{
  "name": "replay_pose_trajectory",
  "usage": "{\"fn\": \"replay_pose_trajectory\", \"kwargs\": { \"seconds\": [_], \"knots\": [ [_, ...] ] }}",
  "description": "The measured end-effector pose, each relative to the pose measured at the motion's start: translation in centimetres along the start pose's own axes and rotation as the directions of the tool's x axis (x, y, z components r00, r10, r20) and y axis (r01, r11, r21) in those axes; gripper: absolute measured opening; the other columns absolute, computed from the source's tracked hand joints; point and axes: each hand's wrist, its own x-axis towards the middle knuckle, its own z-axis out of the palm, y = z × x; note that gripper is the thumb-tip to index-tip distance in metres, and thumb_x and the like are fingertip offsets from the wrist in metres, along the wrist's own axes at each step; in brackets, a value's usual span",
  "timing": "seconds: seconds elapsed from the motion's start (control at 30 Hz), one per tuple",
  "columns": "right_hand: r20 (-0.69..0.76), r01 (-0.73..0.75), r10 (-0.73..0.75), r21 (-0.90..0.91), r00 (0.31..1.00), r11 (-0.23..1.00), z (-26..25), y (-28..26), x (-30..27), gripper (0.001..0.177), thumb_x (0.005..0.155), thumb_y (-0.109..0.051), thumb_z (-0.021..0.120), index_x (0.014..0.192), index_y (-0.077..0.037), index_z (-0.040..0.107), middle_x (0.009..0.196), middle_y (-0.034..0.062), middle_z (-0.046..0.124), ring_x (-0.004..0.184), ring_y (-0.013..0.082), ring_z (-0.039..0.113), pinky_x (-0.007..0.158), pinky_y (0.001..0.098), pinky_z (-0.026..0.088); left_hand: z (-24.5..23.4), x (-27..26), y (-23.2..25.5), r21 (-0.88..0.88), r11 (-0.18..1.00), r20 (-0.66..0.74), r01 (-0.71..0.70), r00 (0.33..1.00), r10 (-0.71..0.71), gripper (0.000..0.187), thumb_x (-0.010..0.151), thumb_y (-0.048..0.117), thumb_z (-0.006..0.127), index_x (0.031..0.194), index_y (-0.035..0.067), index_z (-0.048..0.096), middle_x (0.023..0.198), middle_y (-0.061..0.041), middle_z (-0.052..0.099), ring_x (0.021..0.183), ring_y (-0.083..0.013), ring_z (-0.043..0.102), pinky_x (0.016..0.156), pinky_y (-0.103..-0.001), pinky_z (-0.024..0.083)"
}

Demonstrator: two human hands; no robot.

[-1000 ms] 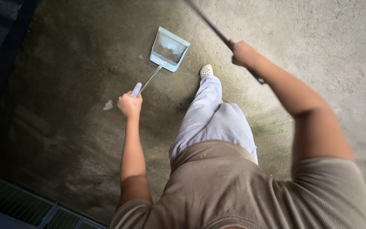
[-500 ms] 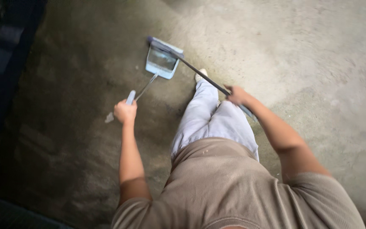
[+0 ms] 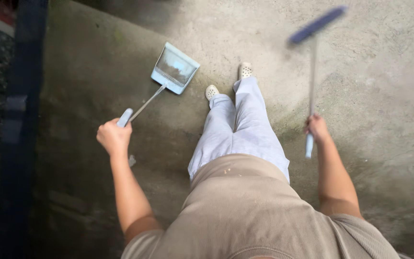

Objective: The person sweeps a concrete floor using a broom, pushing debris toward a dustpan. They then sweep the debris into the dustpan.

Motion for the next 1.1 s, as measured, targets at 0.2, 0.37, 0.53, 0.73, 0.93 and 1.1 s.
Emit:
{"fn": "replay_pose_trajectory", "kwargs": {
  "seconds": [0.2,0.37,0.53,0.73,0.93,1.1],
  "knots": [
    [-0.139,-0.076,0.048,-0.202,0.989,0.977,-5.0,-8.5,11.8,0.033,0.104,-0.022,0.064,0.099,0.01,0.063,0.071,0.0125,0.061,0.054,0.0235,0.059,0.045,0.0373,0.046,3.3,3.6,8.1,-0.034,0.998,-0.052,-0.046,0.998,0.044,0.021,0.074,0.029,0.085,0.084,0.011,0.081,0.073,-0.021,0.07,0.069,-0.043,0.069,0.066,-0.051,0.057],
    [0.2,0.288,-0.254,-0.879,0.946,0.379,-1.9,-13.8,20.1,0.014,0.078,-0.01,0.078,0.078,0.003,0.074,0.074,0.0234,0.07,0.064,0.0356,0.071,0.06,0.0449,0.056,5.3,7.9,14.1,-0.063,0.998,-0.07,-0.008,0.998,0.003,0.016,0.076,0.026,0.082,0.08,0.01,0.081,0.073,-0.021,0.07,0.07,-0.0434,0.069,0.067,-0.052,0.056],
    [0.074,0.275,-0.303,-0.66,0.95,0.699,10.3,-17.9,20.5,0.029,0.087,-0.008,0.064,0.112,0.007,0.063,0.101,0.0321,0.069,0.096,0.0454,0.07,0.08,0.0501,0.059,8.2,13.5,20.0,-0.083,0.994,-0.04,0.064,0.997,-0.067,0.017,0.071,0.025,0.081,0.077,0.009,0.08,0.075,-0.022,0.071,0.072,-0.0431,0.07,0.068,-0.052,0.057],
    [0.418,0.552,-0.393,-0.76,0.819,0.344,11.0,-15.4,16.5,0.071,0.082,-0.003,0.062,0.148,0.013,0.039,0.098,0.0367,0.068,0.092,0.0479,0.068,0.078,0.0513,0.057,9.2,18.2,26.5,-0.068,0.995,-0.035,0.073,0.997,-0.076,0.018,0.068,0.021,0.08,0.079,0.006,0.081,0.079,-0.024,0.072,0.076,-0.0432,0.071,0.072,-0.05,0.057],
    [0.395,0.436,-0.189,-0.768,0.899,0.469,-3.6,-24.5,16.3,0.062,0.089,-0.01,0.066,0.15,-0.02,0.055,0.114,0.0214,0.073,0.074,0.0341,0.073,0.063,0.0442,0.06,8.4,18.7,29.0,-0.088,0.994,-0.019,0.069,0.997,-0.071,0.017,0.069,0.019,0.079,0.081,0.007,0.081,0.078,-0.023,0.073,0.076,-0.0421,0.072,0.071,-0.05,0.058],
    [0.4,0.42,-0.247,-0.437,0.883,0.795,-4.1,-31.7,24.0,0.034,0.093,0.001,0.059,0.126,0.006,0.058,0.101,0.0324,0.068,0.07,0.0302,0.071,0.053,0.0449,0.056,8.0,18.2,28.9,-0.102,0.992,-0.006,0.079,0.997,-0.081,0.02,0.069,0.023,0.082,0.08,0.007,0.081,0.077,-0.022,0.073,0.074,-0.0425,0.072,0.071,-0.05,0.058]
  ]
}}
